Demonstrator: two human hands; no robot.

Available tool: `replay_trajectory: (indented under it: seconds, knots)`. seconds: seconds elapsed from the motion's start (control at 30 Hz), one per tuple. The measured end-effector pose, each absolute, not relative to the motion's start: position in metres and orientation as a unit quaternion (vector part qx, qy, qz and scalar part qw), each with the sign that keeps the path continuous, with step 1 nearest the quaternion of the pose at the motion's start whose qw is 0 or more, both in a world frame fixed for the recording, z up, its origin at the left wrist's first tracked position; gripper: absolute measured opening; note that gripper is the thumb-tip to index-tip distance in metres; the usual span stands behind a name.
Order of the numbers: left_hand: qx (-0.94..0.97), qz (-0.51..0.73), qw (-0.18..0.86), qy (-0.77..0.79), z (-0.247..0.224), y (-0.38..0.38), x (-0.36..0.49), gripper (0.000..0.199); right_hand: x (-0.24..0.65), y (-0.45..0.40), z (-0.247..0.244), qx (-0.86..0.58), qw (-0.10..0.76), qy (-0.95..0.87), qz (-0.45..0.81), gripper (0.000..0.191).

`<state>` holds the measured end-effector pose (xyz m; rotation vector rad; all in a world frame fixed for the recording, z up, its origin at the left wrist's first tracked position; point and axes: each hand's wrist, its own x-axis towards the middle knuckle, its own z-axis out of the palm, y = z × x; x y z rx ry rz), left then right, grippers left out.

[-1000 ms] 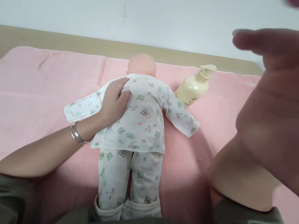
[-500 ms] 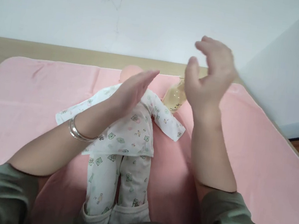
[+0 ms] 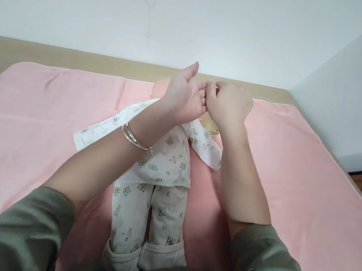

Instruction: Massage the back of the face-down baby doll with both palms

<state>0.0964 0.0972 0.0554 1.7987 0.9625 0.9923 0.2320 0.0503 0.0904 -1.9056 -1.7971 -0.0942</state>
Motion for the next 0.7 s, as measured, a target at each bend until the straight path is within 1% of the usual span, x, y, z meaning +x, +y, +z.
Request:
replay_trajectory:
  seconds: [0.1,0.2,0.3,0.37,0.53,0.7]
  knots:
    - [0.682,0.379,0.496,0.381,0.07,0.074,0.085,0.062,0.225,0.051,0.097,-0.745,0.225,-0.627,-0.029,0.044]
    - [0.586,0.367,0.622,0.367,0.084,0.037,0.069,0.056,0.223,0.051,0.099,-0.755,0.198,-0.624,-0.044,0.037]
    - [0.489,0.406,0.679,0.368,0.094,-0.001,0.048,0.057,0.225,0.049,0.097,-0.749,0.177,-0.635,-0.067,0.032]
    - [0.452,0.425,0.688,0.376,0.098,-0.018,0.035,0.055,0.227,0.048,0.096,-0.746,0.165,-0.64,-0.079,0.03]
    - [0.44,0.466,0.66,0.393,0.104,-0.028,0.017,0.036,0.225,0.047,0.098,-0.747,0.135,-0.646,-0.077,0.032]
    - [0.477,0.487,0.625,0.38,0.101,-0.034,0.011,0.032,0.227,0.037,0.098,-0.729,0.123,-0.666,-0.102,0.037]
